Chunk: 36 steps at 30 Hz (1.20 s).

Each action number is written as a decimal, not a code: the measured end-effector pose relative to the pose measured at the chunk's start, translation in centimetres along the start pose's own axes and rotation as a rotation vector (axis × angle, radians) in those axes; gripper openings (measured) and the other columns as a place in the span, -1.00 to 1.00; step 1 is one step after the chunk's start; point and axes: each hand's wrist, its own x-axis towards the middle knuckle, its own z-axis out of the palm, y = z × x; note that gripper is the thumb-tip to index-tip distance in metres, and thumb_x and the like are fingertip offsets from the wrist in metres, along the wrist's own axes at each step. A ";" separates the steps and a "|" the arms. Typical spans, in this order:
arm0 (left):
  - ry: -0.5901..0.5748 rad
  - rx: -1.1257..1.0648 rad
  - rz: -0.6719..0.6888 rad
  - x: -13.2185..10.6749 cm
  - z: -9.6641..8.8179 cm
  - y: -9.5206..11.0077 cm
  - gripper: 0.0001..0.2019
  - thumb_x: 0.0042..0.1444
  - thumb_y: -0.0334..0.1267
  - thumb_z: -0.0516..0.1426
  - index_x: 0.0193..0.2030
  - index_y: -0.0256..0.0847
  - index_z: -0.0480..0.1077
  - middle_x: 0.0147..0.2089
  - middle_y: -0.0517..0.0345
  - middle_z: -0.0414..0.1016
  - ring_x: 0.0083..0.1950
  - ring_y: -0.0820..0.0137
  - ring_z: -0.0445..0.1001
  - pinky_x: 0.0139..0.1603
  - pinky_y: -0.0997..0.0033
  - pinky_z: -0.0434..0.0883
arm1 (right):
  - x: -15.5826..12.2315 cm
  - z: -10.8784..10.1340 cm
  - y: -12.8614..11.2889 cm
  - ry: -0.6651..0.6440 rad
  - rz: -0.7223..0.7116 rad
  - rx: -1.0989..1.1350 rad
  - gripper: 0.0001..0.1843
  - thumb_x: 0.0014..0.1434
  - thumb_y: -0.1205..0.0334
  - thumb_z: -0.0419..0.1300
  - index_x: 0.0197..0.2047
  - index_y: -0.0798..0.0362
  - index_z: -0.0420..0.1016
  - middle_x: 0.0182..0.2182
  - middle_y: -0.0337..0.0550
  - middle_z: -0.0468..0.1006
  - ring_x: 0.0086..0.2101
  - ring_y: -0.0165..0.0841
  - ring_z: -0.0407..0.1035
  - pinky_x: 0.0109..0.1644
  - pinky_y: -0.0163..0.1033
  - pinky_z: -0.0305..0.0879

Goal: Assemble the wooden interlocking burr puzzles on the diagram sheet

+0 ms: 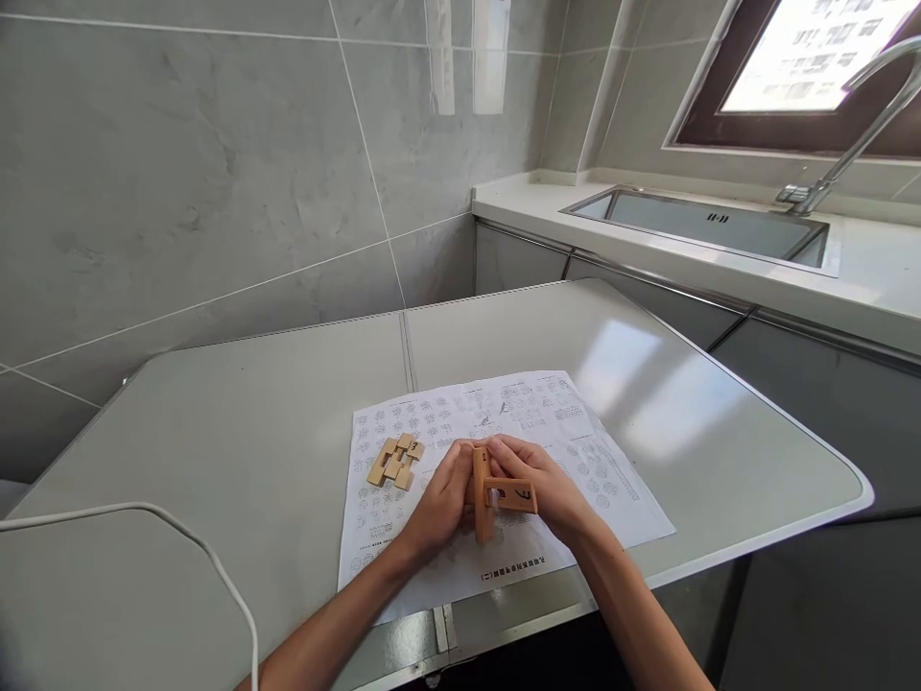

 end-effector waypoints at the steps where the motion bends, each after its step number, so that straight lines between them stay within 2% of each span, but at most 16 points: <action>1: 0.001 0.007 -0.005 0.0 0.0 0.0 -0.33 0.28 0.49 0.05 0.07 -0.11 0.34 -0.49 0.37 0.20 -0.61 0.51 0.04 -0.66 0.48 0.02 | 0.0 0.0 0.1 0.010 -0.003 -0.006 -0.33 0.33 -0.44 0.21 -0.11 0.06 0.68 -0.45 -0.18 0.50 -0.44 -0.32 0.36 -0.37 -0.24 0.34; 4: 0.001 0.047 0.035 -0.1 -0.2 0.3 -0.31 0.31 0.47 0.04 0.13 -0.15 0.39 -0.39 0.26 0.35 -0.53 0.46 0.21 -0.58 0.44 0.17 | 0.0 -0.2 0.2 0.005 0.005 -0.014 -0.34 0.34 -0.44 0.20 -0.13 0.05 0.66 -0.46 -0.19 0.48 -0.43 -0.31 0.36 -0.37 -0.23 0.34; 7: -0.031 0.092 0.097 -0.2 -0.3 0.5 -0.33 0.36 0.42 0.03 0.16 -0.18 0.40 -0.23 0.11 0.53 -0.34 0.35 0.44 -0.36 0.37 0.40 | 0.0 -0.7 0.0 -0.058 0.018 -0.002 -0.41 0.36 -0.38 0.21 -0.25 0.03 0.61 -0.50 -0.25 0.42 -0.47 -0.37 0.28 -0.39 -0.27 0.25; 10: -0.064 0.125 0.112 -0.1 -0.4 0.5 -0.35 0.37 0.42 0.01 0.10 -0.20 0.39 -0.20 0.09 0.56 -0.26 0.31 0.49 -0.22 0.32 0.45 | 0.1 -1.5 -0.6 -0.149 0.012 -0.028 -0.45 0.39 -0.30 0.23 -0.35 0.02 0.54 -0.51 -0.30 0.37 -0.48 -0.41 0.20 -0.38 -0.28 0.20; 13: -0.069 0.139 0.120 0.0 -0.5 0.4 -0.37 0.37 0.41 0.01 0.04 -0.21 0.38 -0.22 0.08 0.57 -0.25 0.30 0.52 -0.21 0.32 0.45 | 0.4 -2.3 -1.3 -0.225 0.007 -0.129 -0.46 0.41 -0.30 0.19 -0.24 0.03 0.61 -0.48 -0.25 0.45 -0.46 -0.37 0.30 -0.34 -0.25 0.27; 17: -0.157 0.071 0.100 -0.2 -0.3 0.8 -0.42 0.43 0.32 0.03 0.15 -0.23 0.30 -0.19 -0.02 0.64 -0.20 0.23 0.62 -0.20 0.30 0.49 | 1.0 -3.5 -1.9 -0.327 0.009 -0.214 -0.43 0.38 -0.32 0.23 0.03 0.03 0.67 -0.41 -0.19 0.57 -0.43 -0.33 0.41 -0.35 -0.23 0.34; 20: -0.170 0.070 0.053 -0.4 -0.2 1.0 -0.41 0.40 0.29 0.11 0.21 -0.21 0.28 -0.18 0.00 0.65 -0.30 0.30 0.59 -0.32 0.37 0.43 | 1.5 -4.2 -2.1 -0.371 -0.017 -0.251 -0.46 0.36 -0.28 0.27 0.10 -0.01 0.68 -0.38 -0.19 0.60 -0.43 -0.34 0.41 -0.36 -0.25 0.33; 22: -0.143 0.096 0.031 -0.4 -0.2 1.1 -0.40 0.37 0.29 0.17 0.23 -0.20 0.29 -0.17 0.03 0.64 -0.33 0.34 0.55 -0.33 0.40 0.39 | 1.8 -4.5 -2.3 -0.371 -0.019 -0.282 -0.48 0.35 -0.26 0.29 0.08 -0.02 0.69 -0.38 -0.20 0.59 -0.42 -0.35 0.37 -0.36 -0.25 0.31; 26: -0.063 0.126 0.060 -0.4 -0.4 1.1 -0.35 0.27 0.28 0.28 0.23 -0.21 0.35 -0.06 0.00 0.61 -0.08 0.22 0.60 -0.11 0.32 0.46 | 2.6 -4.5 -2.5 -0.378 0.027 -0.361 -0.53 0.32 -0.24 0.33 -0.04 -0.01 0.73 -0.46 -0.25 0.49 -0.46 -0.39 0.22 -0.39 -0.27 0.15; 28: -0.024 0.109 0.062 -0.2 -0.4 1.0 -0.32 0.24 0.27 0.30 0.24 -0.21 0.34 -0.04 -0.01 0.60 -0.03 0.19 0.60 -0.09 0.31 0.46 | 2.8 -4.1 -2.8 -0.372 0.027 -0.415 -0.55 0.33 -0.22 0.32 -0.15 0.01 0.74 -0.50 -0.26 0.44 -0.48 -0.41 0.14 -0.41 -0.27 0.05; 30: 0.001 0.064 0.066 -0.1 -0.3 0.9 -0.30 0.21 0.25 0.34 0.25 -0.20 0.31 -0.07 0.02 0.60 -0.07 0.22 0.60 -0.12 0.34 0.45 | 2.8 -3.7 -3.2 -0.345 -0.004 -0.448 -0.56 0.36 -0.20 0.29 -0.21 0.02 0.73 -0.48 -0.23 0.45 -0.47 -0.40 0.15 -0.42 -0.27 0.01; 32: -0.008 0.004 0.052 0.0 -0.3 0.8 -0.27 0.17 0.23 0.38 0.26 -0.20 0.28 -0.11 0.05 0.60 -0.14 0.26 0.61 -0.17 0.37 0.44 | 2.8 -3.4 -3.6 -0.294 -0.045 -0.427 -0.58 0.37 -0.17 0.29 -0.21 0.02 0.73 -0.44 -0.19 0.50 -0.44 -0.37 0.23 -0.42 -0.27 0.07; 34: -0.017 -0.034 0.030 0.1 -0.3 0.6 -0.24 0.12 0.22 0.41 0.26 -0.19 0.27 -0.17 0.09 0.61 -0.24 0.30 0.60 -0.23 0.40 0.42 | 2.8 -3.5 -3.9 -0.210 -0.090 -0.349 -0.60 0.36 -0.14 0.33 -0.26 0.03 0.70 -0.45 -0.18 0.53 -0.42 -0.36 0.29 -0.39 -0.27 0.16; 36: -0.025 -0.029 0.019 0.2 -0.4 0.3 -0.22 0.10 0.25 0.41 0.25 -0.21 0.28 -0.32 0.20 0.58 -0.38 0.38 0.53 -0.33 0.45 0.35 | 2.8 -3.9 -3.8 -0.076 -0.125 -0.171 -0.63 0.30 -0.08 0.41 -0.35 0.06 0.66 -0.51 -0.21 0.50 -0.47 -0.39 0.30 -0.40 -0.28 0.22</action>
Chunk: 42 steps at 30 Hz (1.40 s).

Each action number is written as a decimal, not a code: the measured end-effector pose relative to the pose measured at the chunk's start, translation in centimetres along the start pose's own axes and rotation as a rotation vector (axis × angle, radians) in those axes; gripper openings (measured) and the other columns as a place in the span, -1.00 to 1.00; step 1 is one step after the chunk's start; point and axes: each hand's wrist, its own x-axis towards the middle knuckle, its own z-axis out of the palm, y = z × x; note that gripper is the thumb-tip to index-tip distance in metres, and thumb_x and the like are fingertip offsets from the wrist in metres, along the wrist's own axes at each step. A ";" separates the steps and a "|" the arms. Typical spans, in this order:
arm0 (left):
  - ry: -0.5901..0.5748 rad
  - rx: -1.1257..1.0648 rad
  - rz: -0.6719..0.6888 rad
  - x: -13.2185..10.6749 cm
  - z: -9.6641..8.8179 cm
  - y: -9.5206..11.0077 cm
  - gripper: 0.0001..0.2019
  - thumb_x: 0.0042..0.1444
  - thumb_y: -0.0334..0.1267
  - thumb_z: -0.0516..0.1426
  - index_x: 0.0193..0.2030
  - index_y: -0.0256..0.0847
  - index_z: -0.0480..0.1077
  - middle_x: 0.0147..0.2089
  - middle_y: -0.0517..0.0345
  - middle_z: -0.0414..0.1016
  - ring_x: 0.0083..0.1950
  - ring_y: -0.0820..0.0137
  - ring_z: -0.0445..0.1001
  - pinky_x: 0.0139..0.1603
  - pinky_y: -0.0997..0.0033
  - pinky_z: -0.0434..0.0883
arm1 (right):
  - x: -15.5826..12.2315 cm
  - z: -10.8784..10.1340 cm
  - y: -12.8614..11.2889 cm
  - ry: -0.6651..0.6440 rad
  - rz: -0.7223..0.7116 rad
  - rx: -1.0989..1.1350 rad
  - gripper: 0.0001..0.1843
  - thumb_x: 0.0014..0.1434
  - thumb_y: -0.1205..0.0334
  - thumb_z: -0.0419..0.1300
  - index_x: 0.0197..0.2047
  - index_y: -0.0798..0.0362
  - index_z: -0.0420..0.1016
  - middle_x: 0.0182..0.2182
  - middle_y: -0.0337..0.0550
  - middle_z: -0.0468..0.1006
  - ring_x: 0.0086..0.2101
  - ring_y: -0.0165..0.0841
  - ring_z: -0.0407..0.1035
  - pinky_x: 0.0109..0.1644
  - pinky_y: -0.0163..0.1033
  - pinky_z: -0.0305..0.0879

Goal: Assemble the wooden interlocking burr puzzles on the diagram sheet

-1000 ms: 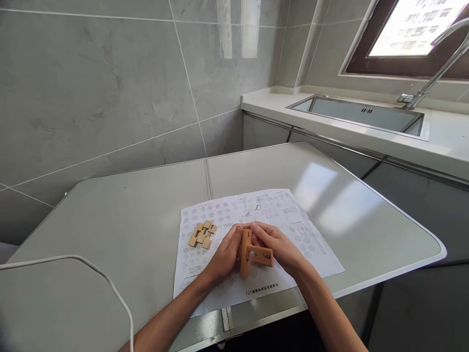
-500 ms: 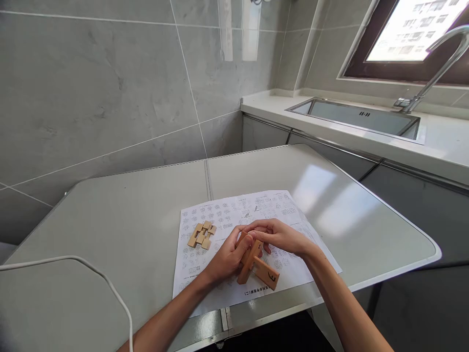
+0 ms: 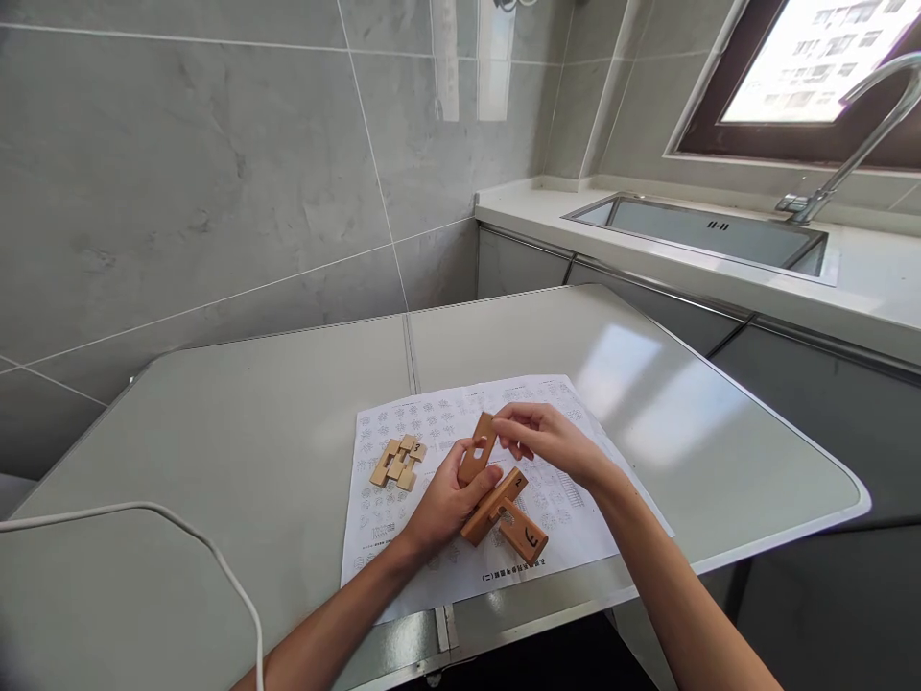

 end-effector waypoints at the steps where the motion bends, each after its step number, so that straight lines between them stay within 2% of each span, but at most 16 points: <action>1: -0.005 0.011 0.002 0.0 -0.1 -0.1 -0.22 0.11 0.26 0.40 0.25 -0.22 0.29 -0.39 0.25 0.55 -0.45 0.41 0.48 -0.38 0.47 0.30 | 0.0 -0.3 0.2 0.084 -0.012 0.103 -0.64 0.26 -0.04 0.46 -0.38 0.07 0.63 -0.53 -0.23 0.49 -0.49 -0.41 0.29 -0.42 -0.30 0.24; 4: 0.005 0.028 0.020 0.2 -0.2 -0.3 -0.27 0.12 0.32 0.36 0.14 -0.26 0.39 -0.50 0.28 0.50 -0.53 0.45 0.39 -0.45 0.49 0.23 | -0.2 -1.2 1.6 0.318 -0.037 0.358 -0.63 0.19 -0.03 0.51 -0.40 0.07 0.59 -0.50 -0.23 0.52 -0.55 -0.47 0.26 -0.51 -0.35 0.23; 7: 0.032 -0.019 0.055 0.3 -0.1 -0.4 -0.37 0.14 0.34 0.33 -0.07 -0.26 0.43 -0.44 0.17 0.55 -0.50 0.40 0.48 -0.44 0.43 0.34 | -0.9 -1.5 3.4 0.494 -0.062 0.507 -0.62 0.14 -0.05 0.51 -0.38 0.05 0.54 -0.44 -0.25 0.54 -0.57 -0.53 0.23 -0.59 -0.42 0.20; 9: 0.019 -0.062 0.075 0.4 0.0 -0.5 -0.42 0.19 0.31 0.32 -0.14 -0.24 0.41 -0.42 0.11 0.58 -0.48 0.36 0.51 -0.43 0.38 0.41 | -1.5 -1.3 4.5 0.557 -0.054 0.610 -0.65 0.07 -0.01 0.54 -0.33 0.04 0.55 -0.44 -0.28 0.52 -0.57 -0.55 0.24 -0.60 -0.47 0.24; 12: 0.035 -0.124 0.103 0.6 -0.2 -0.7 -0.47 0.21 0.22 0.35 -0.12 -0.26 0.41 -0.36 0.07 0.61 -0.44 0.37 0.54 -0.36 0.35 0.47 | -2.6 -0.4 5.5 0.600 -0.041 0.728 -0.64 0.02 0.05 0.56 -0.26 0.04 0.57 -0.43 -0.28 0.53 -0.56 -0.55 0.25 -0.57 -0.50 0.32; 15: 0.054 -0.180 0.114 0.7 -0.5 -0.8 -0.49 0.19 0.13 0.41 -0.06 -0.29 0.44 -0.20 -0.04 0.66 -0.36 0.39 0.57 -0.26 0.34 0.48 | -3.4 0.5 5.8 0.612 -0.044 0.803 -0.65 0.03 0.11 0.55 -0.18 0.05 0.59 -0.40 -0.26 0.56 -0.55 -0.54 0.28 -0.55 -0.50 0.38; 19: 0.014 -0.194 0.102 0.8 -0.9 -0.6 -0.55 0.21 0.05 0.42 -0.04 -0.32 0.52 -0.04 -0.16 0.68 -0.31 0.40 0.56 -0.21 0.33 0.45 | -3.8 1.6 5.6 0.606 -0.064 0.847 -0.67 0.05 0.15 0.54 -0.17 0.07 0.60 -0.37 -0.24 0.58 -0.54 -0.53 0.29 -0.52 -0.47 0.42; 24: -0.002 -0.187 0.072 0.6 -0.7 -0.1 -0.56 0.18 0.04 0.43 -0.06 -0.33 0.58 -0.04 -0.17 0.68 -0.31 0.41 0.51 -0.20 0.32 0.43 | -3.9 2.1 5.6 0.657 -0.118 0.873 -0.69 0.06 0.12 0.51 -0.20 0.01 0.55 -0.23 -0.24 0.65 -0.48 -0.50 0.39 -0.49 -0.45 0.45; 29: -0.008 -0.197 0.063 0.4 -0.6 0.4 -0.60 0.21 0.01 0.42 -0.04 -0.32 0.60 -0.03 -0.13 0.65 -0.32 0.44 0.47 -0.21 0.34 0.42 | -4.2 2.2 5.7 0.666 -0.120 0.877 -0.66 0.13 0.06 0.52 -0.20 -0.06 0.47 -0.40 -0.34 0.53 -0.42 -0.45 0.45 -0.53 -0.47 0.36; 31: -0.011 -0.193 0.058 0.4 -0.6 0.4 -0.60 0.22 0.02 0.41 -0.05 -0.32 0.60 -0.02 -0.13 0.65 -0.32 0.45 0.46 -0.21 0.35 0.41 | -4.3 2.4 5.7 0.665 -0.118 0.863 -0.63 0.19 -0.01 0.52 -0.19 -0.08 0.44 -0.46 -0.38 0.46 -0.49 -0.48 0.39 -0.63 -0.48 0.21; 33: -0.008 -0.192 0.049 0.4 -0.6 0.4 -0.59 0.21 0.03 0.41 -0.06 -0.32 0.60 0.00 -0.14 0.65 -0.32 0.45 0.47 -0.22 0.35 0.41 | -4.4 2.6 5.6 0.649 -0.111 0.821 -0.59 0.25 -0.10 0.49 -0.22 -0.08 0.39 -0.49 -0.42 0.40 -0.63 -0.55 0.17 -0.71 -0.48 0.01; 35: -0.004 -0.199 0.044 0.4 -0.7 0.3 -0.59 0.21 0.03 0.42 -0.07 -0.32 0.60 0.01 -0.15 0.64 -0.32 0.45 0.48 -0.23 0.35 0.41 | -4.4 2.9 5.5 0.592 -0.091 0.773 -0.56 0.28 -0.16 0.45 -0.25 -0.07 0.35 -0.51 -0.44 0.37 -0.68 -0.60 -0.03 -0.71 -0.45 -0.08; 37: -0.005 -0.207 0.044 0.5 -0.7 0.2 -0.59 0.21 0.03 0.42 -0.06 -0.32 0.60 0.02 -0.15 0.65 -0.32 0.45 0.49 -0.23 0.35 0.41 | -4.3 3.1 5.3 0.513 -0.057 0.754 -0.56 0.26 -0.12 0.47 -0.25 -0.05 0.36 -0.48 -0.42 0.39 -0.67 -0.61 -0.04 -0.67 -0.44 0.00; 40: -0.010 -0.203 0.043 0.5 -0.7 0.1 -0.59 0.23 0.03 0.40 -0.02 -0.31 0.59 0.03 -0.15 0.66 -0.32 0.46 0.51 -0.21 0.35 0.42 | -4.3 3.3 5.1 0.435 -0.024 0.765 -0.60 0.19 -0.01 0.55 -0.22 -0.03 0.43 -0.37 -0.32 0.48 -0.58 -0.58 0.12 -0.57 -0.44 0.17; 42: -0.013 -0.201 0.046 0.5 -0.8 0.1 -0.59 0.24 0.03 0.40 -0.02 -0.30 0.57 0.03 -0.15 0.66 -0.32 0.47 0.51 -0.22 0.36 0.42 | -4.4 3.4 5.0 0.418 -0.021 0.769 -0.61 0.18 0.00 0.56 -0.20 -0.03 0.46 -0.29 -0.28 0.52 -0.52 -0.56 0.20 -0.51 -0.44 0.24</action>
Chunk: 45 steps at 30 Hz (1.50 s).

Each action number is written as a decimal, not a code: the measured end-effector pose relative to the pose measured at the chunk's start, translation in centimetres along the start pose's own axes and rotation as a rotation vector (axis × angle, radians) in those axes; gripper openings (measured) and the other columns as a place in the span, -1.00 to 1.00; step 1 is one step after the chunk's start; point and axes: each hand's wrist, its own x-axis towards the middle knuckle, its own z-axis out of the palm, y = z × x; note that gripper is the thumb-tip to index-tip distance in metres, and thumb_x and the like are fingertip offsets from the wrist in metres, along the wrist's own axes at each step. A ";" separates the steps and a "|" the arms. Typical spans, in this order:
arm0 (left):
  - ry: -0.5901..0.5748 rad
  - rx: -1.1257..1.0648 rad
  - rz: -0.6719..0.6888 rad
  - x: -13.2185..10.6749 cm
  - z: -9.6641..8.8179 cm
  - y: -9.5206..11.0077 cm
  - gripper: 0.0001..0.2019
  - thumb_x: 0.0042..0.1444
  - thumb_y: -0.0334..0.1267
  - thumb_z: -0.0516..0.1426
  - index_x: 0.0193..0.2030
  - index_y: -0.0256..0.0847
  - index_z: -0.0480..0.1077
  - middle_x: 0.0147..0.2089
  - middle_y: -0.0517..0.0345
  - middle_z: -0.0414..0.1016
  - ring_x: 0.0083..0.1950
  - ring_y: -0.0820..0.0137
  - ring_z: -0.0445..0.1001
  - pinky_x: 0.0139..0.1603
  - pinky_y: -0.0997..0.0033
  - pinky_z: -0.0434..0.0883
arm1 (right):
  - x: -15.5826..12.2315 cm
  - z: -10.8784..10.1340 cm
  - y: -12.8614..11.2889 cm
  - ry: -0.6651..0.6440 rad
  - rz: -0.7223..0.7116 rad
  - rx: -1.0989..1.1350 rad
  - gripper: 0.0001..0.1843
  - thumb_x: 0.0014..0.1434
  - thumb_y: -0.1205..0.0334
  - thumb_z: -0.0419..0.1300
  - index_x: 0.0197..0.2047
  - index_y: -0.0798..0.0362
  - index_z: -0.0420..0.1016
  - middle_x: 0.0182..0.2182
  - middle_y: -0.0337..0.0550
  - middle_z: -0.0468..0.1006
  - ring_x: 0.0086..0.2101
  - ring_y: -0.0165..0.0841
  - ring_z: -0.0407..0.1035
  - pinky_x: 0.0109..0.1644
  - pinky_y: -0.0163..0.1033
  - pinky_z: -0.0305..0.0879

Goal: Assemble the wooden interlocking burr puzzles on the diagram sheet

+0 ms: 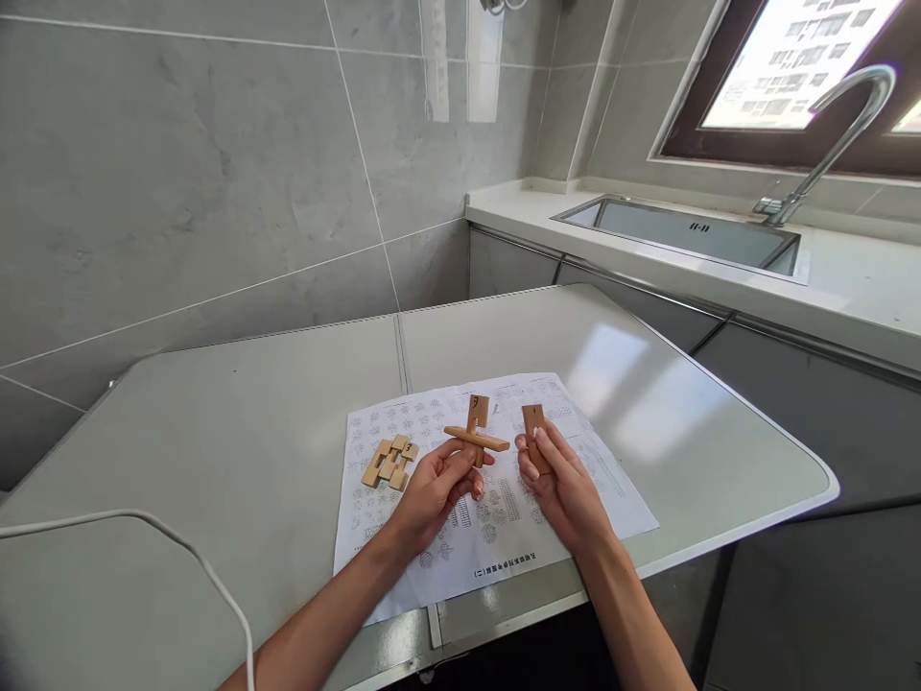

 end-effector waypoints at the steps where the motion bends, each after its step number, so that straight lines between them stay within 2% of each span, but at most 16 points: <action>1: -0.003 -0.001 0.003 0.0 0.0 0.0 -0.59 0.24 0.03 0.40 -0.02 -0.30 0.57 0.03 -0.15 0.66 -0.33 0.47 0.51 -0.22 0.37 0.42 | 0.0 0.0 0.0 -0.007 0.006 -0.006 -0.61 0.20 -0.03 0.55 -0.20 -0.04 0.46 -0.27 -0.28 0.53 -0.51 -0.56 0.21 -0.50 -0.44 0.24; 3: -0.010 -0.004 0.007 0.0 0.0 0.0 -0.58 0.24 0.03 0.40 -0.01 -0.30 0.56 0.04 -0.15 0.66 -0.33 0.47 0.51 -0.22 0.37 0.42 | -0.1 0.0 0.1 -0.026 0.018 -0.034 -0.60 0.24 -0.08 0.50 -0.21 -0.05 0.44 -0.30 -0.31 0.51 -0.56 -0.58 0.14 -0.54 -0.44 0.16; 7: -0.007 0.004 0.004 -0.1 0.0 0.2 -0.57 0.23 0.04 0.40 0.00 -0.29 0.56 0.03 -0.14 0.66 -0.33 0.46 0.51 -0.21 0.36 0.41 | -0.1 0.1 0.1 -0.062 0.025 -0.091 -0.65 0.32 -0.09 0.41 -0.18 -0.04 0.44 -0.48 -0.43 0.30 -0.66 -0.61 -0.15 -0.63 -0.41 -0.06; 9: -0.004 0.008 0.004 -0.1 0.0 0.2 -0.57 0.22 0.04 0.40 -0.01 -0.29 0.56 0.01 -0.12 0.66 -0.34 0.46 0.51 -0.22 0.36 0.41 | -0.1 0.1 0.1 -0.060 0.010 -0.099 -0.63 0.32 -0.09 0.40 -0.23 -0.03 0.40 -0.50 -0.44 0.28 -0.67 -0.61 -0.20 -0.64 -0.40 -0.10; 11: -0.004 0.009 0.007 -0.1 0.1 0.3 -0.58 0.23 0.04 0.40 -0.03 -0.29 0.56 0.00 -0.12 0.65 -0.34 0.47 0.50 -0.22 0.35 0.41 | -0.2 0.1 0.1 -0.047 -0.019 -0.103 -0.57 0.30 -0.13 0.42 -0.26 -0.03 0.36 -0.49 -0.43 0.33 -0.67 -0.62 -0.21 -0.65 -0.41 -0.15; 13: -0.003 0.008 0.007 -0.1 0.0 0.2 -0.60 0.23 0.03 0.40 -0.03 -0.29 0.56 0.00 -0.12 0.65 -0.34 0.46 0.50 -0.22 0.35 0.40 | -0.3 0.1 0.1 -0.037 -0.033 -0.118 -0.55 0.27 -0.21 0.43 -0.20 -0.05 0.39 -0.53 -0.46 0.33 -0.68 -0.62 -0.24 -0.65 -0.42 -0.19; 16: 0.002 0.005 0.008 -0.1 0.0 0.2 -0.59 0.22 0.03 0.40 -0.03 -0.27 0.55 0.01 -0.13 0.65 -0.34 0.45 0.51 -0.23 0.34 0.38 | -0.5 0.0 0.2 -0.056 -0.003 -0.148 -0.54 0.29 -0.27 0.39 -0.06 -0.09 0.46 -0.69 -0.56 0.08 -0.69 -0.57 -0.31 -0.66 -0.40 -0.22; 18: 0.003 0.004 0.008 -0.1 0.0 0.2 -0.58 0.21 0.04 0.41 -0.03 -0.28 0.56 0.02 -0.15 0.65 -0.33 0.44 0.51 -0.24 0.34 0.38 | -0.5 0.0 0.2 -0.087 0.027 -0.156 -0.54 0.32 -0.26 0.36 0.00 -0.08 0.48 -0.72 -0.58 -0.05 -0.68 -0.53 -0.35 -0.65 -0.40 -0.19; 21: -0.002 -0.002 0.008 0.0 0.1 0.2 -0.57 0.21 0.04 0.41 -0.03 -0.29 0.56 0.04 -0.18 0.65 -0.34 0.45 0.50 -0.25 0.36 0.37 | -0.6 0.0 0.2 -0.149 0.069 -0.145 -0.60 0.36 -0.20 0.32 0.02 -0.07 0.50 -0.68 -0.56 -0.09 -0.63 -0.50 -0.34 -0.61 -0.41 -0.13; 25: -0.007 -0.010 0.002 0.0 0.1 0.2 -0.59 0.22 0.03 0.41 -0.04 -0.30 0.56 0.03 -0.17 0.65 -0.35 0.46 0.50 -0.26 0.37 0.36 | -0.7 0.0 0.1 -0.188 0.060 -0.116 -0.68 0.38 -0.13 0.34 -0.09 -0.06 0.49 -0.62 -0.52 -0.09 -0.59 -0.47 -0.32 -0.56 -0.39 -0.12; 33: -0.014 0.022 0.011 0.0 0.1 0.1 -0.59 0.23 0.05 0.39 -0.06 -0.29 0.53 0.03 -0.19 0.66 -0.34 0.44 0.51 -0.24 0.35 0.37 | -0.7 0.1 0.3 -0.202 0.013 -0.150 -0.60 0.29 -0.21 0.42 -0.12 -0.06 0.58 -0.59 -0.45 0.03 -0.59 -0.48 -0.23 -0.54 -0.36 -0.11; 39: -0.055 0.084 0.055 -0.1 0.2 -0.1 -0.59 0.29 0.05 0.35 -0.02 -0.29 0.51 0.03 -0.18 0.66 -0.35 0.42 0.52 -0.27 0.36 0.36 | -0.6 -0.1 0.8 -0.205 0.006 -0.163 -0.54 0.23 -0.21 0.46 0.01 -0.06 0.62 -0.61 -0.47 0.04 -0.60 -0.48 -0.13 -0.53 -0.36 -0.07; 45: -0.046 0.099 0.054 0.0 0.2 -0.3 -0.58 0.26 0.08 0.35 -0.05 -0.28 0.50 -0.04 -0.11 0.64 -0.35 0.41 0.53 -0.27 0.35 0.37 | -0.6 -0.2 1.0 -0.201 -0.018 -0.185 -0.55 0.24 -0.19 0.47 0.01 -0.06 0.66 -0.62 -0.46 0.08 -0.59 -0.49 -0.08 -0.50 -0.35 -0.06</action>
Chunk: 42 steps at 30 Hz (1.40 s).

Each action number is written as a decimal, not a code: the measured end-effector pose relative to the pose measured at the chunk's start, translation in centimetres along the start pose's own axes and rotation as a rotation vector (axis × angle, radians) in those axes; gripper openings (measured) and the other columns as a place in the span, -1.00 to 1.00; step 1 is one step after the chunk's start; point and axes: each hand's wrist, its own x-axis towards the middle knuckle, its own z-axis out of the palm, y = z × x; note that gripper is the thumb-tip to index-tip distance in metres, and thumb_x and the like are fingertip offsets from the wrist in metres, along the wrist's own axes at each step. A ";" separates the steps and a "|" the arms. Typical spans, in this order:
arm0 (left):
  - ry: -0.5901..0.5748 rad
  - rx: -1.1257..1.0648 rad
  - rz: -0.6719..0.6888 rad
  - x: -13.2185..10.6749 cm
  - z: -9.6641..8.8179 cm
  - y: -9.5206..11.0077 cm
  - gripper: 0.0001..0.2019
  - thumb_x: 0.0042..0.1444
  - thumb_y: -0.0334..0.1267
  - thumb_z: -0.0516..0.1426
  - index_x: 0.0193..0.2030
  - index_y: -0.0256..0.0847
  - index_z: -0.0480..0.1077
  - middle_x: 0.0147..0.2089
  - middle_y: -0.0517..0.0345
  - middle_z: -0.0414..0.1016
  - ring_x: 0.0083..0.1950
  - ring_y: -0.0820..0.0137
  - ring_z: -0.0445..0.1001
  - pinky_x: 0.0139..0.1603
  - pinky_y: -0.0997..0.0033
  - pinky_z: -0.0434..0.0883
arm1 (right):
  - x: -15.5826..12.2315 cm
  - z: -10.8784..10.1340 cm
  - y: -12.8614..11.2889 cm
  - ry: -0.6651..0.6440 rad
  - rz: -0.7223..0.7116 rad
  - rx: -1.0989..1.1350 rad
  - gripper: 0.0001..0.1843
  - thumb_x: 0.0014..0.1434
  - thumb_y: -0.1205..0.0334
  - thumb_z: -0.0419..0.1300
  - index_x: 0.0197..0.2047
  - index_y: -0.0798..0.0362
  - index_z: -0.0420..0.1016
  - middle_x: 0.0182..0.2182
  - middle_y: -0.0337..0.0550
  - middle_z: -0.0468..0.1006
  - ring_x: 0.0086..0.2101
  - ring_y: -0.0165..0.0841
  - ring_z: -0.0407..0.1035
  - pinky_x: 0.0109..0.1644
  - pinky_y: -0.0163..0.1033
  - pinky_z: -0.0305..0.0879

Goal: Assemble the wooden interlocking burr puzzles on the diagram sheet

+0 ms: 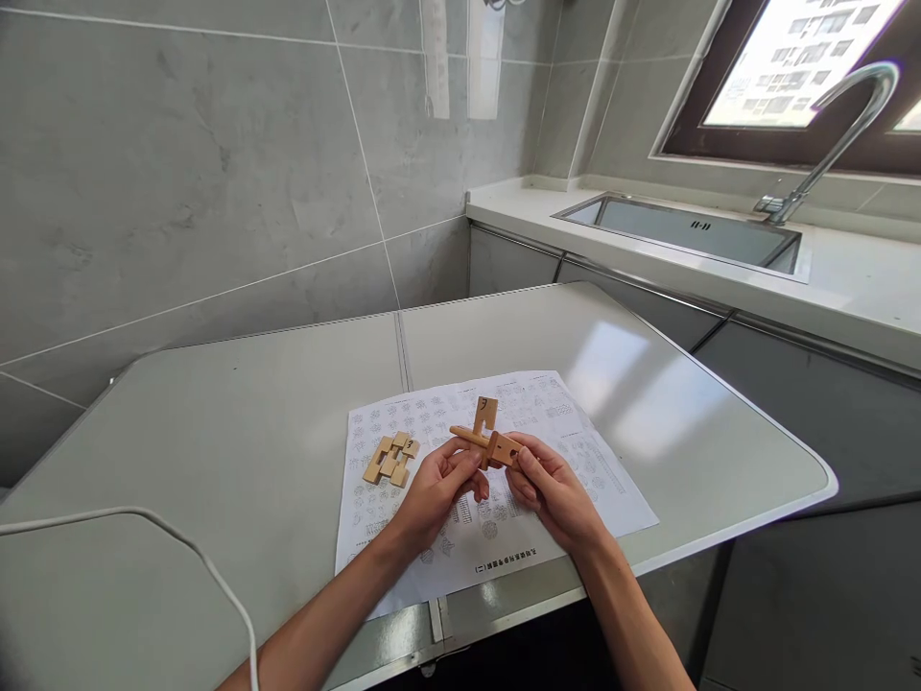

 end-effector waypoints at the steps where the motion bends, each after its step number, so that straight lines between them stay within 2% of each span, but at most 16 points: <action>1: 0.000 0.000 0.002 0.0 0.0 0.0 -0.59 0.27 0.08 0.35 -0.05 -0.28 0.50 -0.04 -0.11 0.64 -0.36 0.42 0.53 -0.27 0.35 0.37 | 0.0 0.0 0.0 0.008 -0.007 -0.006 -0.56 0.23 -0.19 0.48 0.01 -0.06 0.66 -0.62 -0.46 0.09 -0.60 -0.49 -0.07 -0.50 -0.35 -0.06; 8: 0.007 0.011 0.021 0.0 0.2 -0.1 -0.59 0.30 0.06 0.33 -0.04 -0.30 0.48 -0.02 -0.15 0.65 -0.38 0.44 0.53 -0.28 0.36 0.38 | 0.2 -0.3 0.5 0.075 -0.061 -0.050 -0.53 0.21 -0.17 0.50 0.03 -0.07 0.66 -0.64 -0.45 0.17 -0.60 -0.47 -0.01 -0.47 -0.31 -0.05; 11: 0.004 0.021 0.010 -0.1 0.3 0.1 -0.56 0.28 0.09 0.34 -0.05 -0.31 0.48 -0.05 -0.16 0.67 -0.39 0.44 0.52 -0.26 0.35 0.39 | 0.2 -0.5 0.6 0.080 -0.065 -0.073 -0.54 0.24 -0.14 0.49 0.07 -0.07 0.61 -0.64 -0.46 0.20 -0.60 -0.47 0.00 -0.47 -0.31 -0.04; 16: -0.008 0.012 -0.015 -0.1 0.3 0.4 -0.51 0.24 0.12 0.36 -0.01 -0.31 0.48 -0.08 -0.16 0.68 -0.42 0.44 0.50 -0.26 0.33 0.41 | 0.2 -0.7 0.7 0.058 -0.083 -0.082 -0.60 0.29 -0.11 0.46 0.02 -0.06 0.54 -0.65 -0.48 0.19 -0.60 -0.49 0.00 -0.47 -0.32 -0.06; 24: -0.033 -0.062 -0.030 -0.1 0.1 0.5 -0.52 0.19 0.12 0.40 -0.09 -0.31 0.50 -0.15 -0.05 0.64 -0.41 0.49 0.45 -0.28 0.38 0.34 | 0.1 -0.2 0.3 0.014 -0.015 -0.090 -0.57 0.38 -0.19 0.35 0.06 -0.02 0.57 -0.53 -0.34 0.38 -0.58 -0.51 0.04 -0.50 -0.35 0.00; 31: -0.084 -0.024 0.007 -0.3 0.1 0.6 -0.49 0.23 0.14 0.36 -0.02 -0.33 0.51 -0.16 -0.06 0.65 -0.43 0.49 0.45 -0.28 0.40 0.37 | 0.1 0.3 -0.1 0.016 0.031 -0.045 -0.55 0.32 -0.14 0.41 0.10 -0.02 0.57 -0.42 -0.25 0.47 -0.53 -0.49 0.18 -0.52 -0.39 0.10; 36: -0.171 0.097 -0.030 -0.5 0.3 0.5 -0.41 0.32 0.26 0.23 0.12 -0.30 0.46 -0.34 0.10 0.60 -0.57 0.48 0.44 -0.47 0.44 0.33 | 0.1 0.5 -0.2 0.005 0.025 -0.053 -0.60 0.34 -0.15 0.39 -0.02 0.00 0.56 -0.52 -0.34 0.39 -0.58 -0.52 0.14 -0.52 -0.38 0.06; 39: -0.228 0.138 -0.068 -0.8 0.5 0.6 -0.43 0.37 0.27 0.17 0.08 -0.30 0.45 -0.45 0.25 0.47 -0.62 0.50 0.40 -0.56 0.48 0.23 | 0.1 0.5 -0.2 0.005 0.043 -0.066 -0.59 0.30 -0.15 0.43 -0.04 -0.01 0.54 -0.53 -0.38 0.36 -0.61 -0.56 0.06 -0.52 -0.38 0.01; 42: -0.264 0.134 -0.096 -1.0 0.6 0.8 -0.44 0.37 0.29 0.15 -0.01 -0.28 0.42 -0.47 0.31 0.39 -0.63 0.53 0.35 -0.55 0.47 0.24 | 0.1 0.4 -0.1 0.007 0.066 -0.068 -0.57 0.28 -0.17 0.44 -0.07 -0.01 0.52 -0.52 -0.38 0.38 -0.62 -0.57 0.01 -0.53 -0.38 -0.06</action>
